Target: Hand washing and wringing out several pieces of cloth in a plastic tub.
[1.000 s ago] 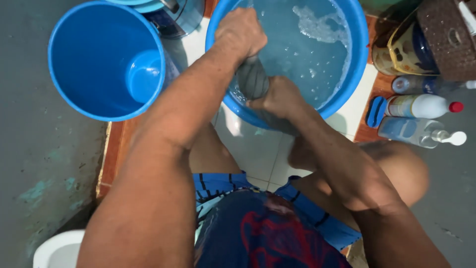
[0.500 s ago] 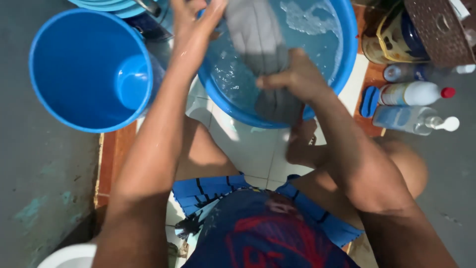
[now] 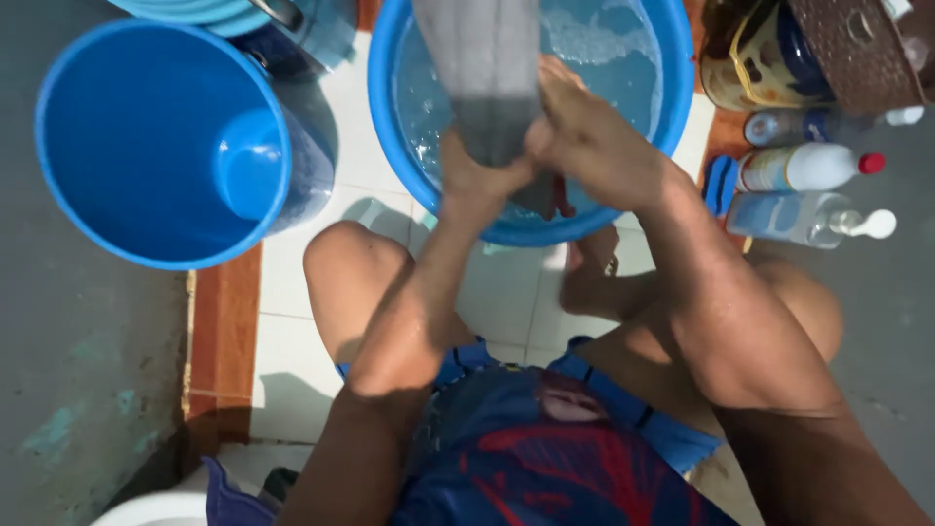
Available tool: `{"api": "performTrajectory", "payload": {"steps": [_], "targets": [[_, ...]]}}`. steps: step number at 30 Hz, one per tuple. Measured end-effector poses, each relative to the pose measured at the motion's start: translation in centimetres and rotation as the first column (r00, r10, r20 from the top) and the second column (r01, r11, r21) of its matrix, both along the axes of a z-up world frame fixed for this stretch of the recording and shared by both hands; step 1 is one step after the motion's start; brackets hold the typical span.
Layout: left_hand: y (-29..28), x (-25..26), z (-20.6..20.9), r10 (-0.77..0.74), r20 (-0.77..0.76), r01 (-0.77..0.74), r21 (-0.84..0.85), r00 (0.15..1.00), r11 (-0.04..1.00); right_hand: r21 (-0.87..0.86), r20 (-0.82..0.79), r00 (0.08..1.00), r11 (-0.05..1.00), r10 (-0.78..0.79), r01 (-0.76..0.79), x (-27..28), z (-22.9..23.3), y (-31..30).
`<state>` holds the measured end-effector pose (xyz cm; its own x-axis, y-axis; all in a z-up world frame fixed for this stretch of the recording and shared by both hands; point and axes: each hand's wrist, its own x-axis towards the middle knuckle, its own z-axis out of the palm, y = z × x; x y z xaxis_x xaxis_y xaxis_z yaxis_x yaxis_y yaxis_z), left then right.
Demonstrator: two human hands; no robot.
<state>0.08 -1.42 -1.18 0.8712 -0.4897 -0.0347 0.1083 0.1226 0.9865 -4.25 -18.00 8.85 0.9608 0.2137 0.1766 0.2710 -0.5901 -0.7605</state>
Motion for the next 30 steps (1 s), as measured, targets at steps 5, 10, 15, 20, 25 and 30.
{"api": "performTrajectory", "payload": {"steps": [5,10,15,20,25,30], "targets": [[1.2,1.3,3.4,-0.031,0.056,0.042,-0.218,0.998,0.975,0.455,-0.106,0.994,0.889,0.003,0.046,-2.1,-3.4,2.9],[1.0,0.5,2.8,-0.049,0.188,0.069,-0.102,0.981,0.992,0.704,-0.219,0.841,0.517,-0.495,0.488,-4.3,-8.7,5.3],[1.5,0.5,1.8,-0.047,0.033,0.053,-0.205,0.998,0.977,0.388,-0.908,0.390,0.049,-0.154,0.920,-5.4,-16.4,3.3],[1.4,0.3,4.2,-0.131,-0.158,0.028,-0.528,0.979,0.849,0.460,-0.799,0.440,-0.055,0.410,0.886,-4.9,-15.9,5.2],[2.8,1.0,3.6,-0.167,-0.211,0.015,-0.576,0.963,0.818,0.556,-0.597,0.747,-0.522,0.291,0.647,-3.0,-14.5,4.4],[3.1,2.5,3.2,-0.113,-0.181,-0.011,-0.572,0.977,0.820,0.818,-0.385,0.910,-0.400,0.154,0.413,-2.9,-14.0,1.9]]}}
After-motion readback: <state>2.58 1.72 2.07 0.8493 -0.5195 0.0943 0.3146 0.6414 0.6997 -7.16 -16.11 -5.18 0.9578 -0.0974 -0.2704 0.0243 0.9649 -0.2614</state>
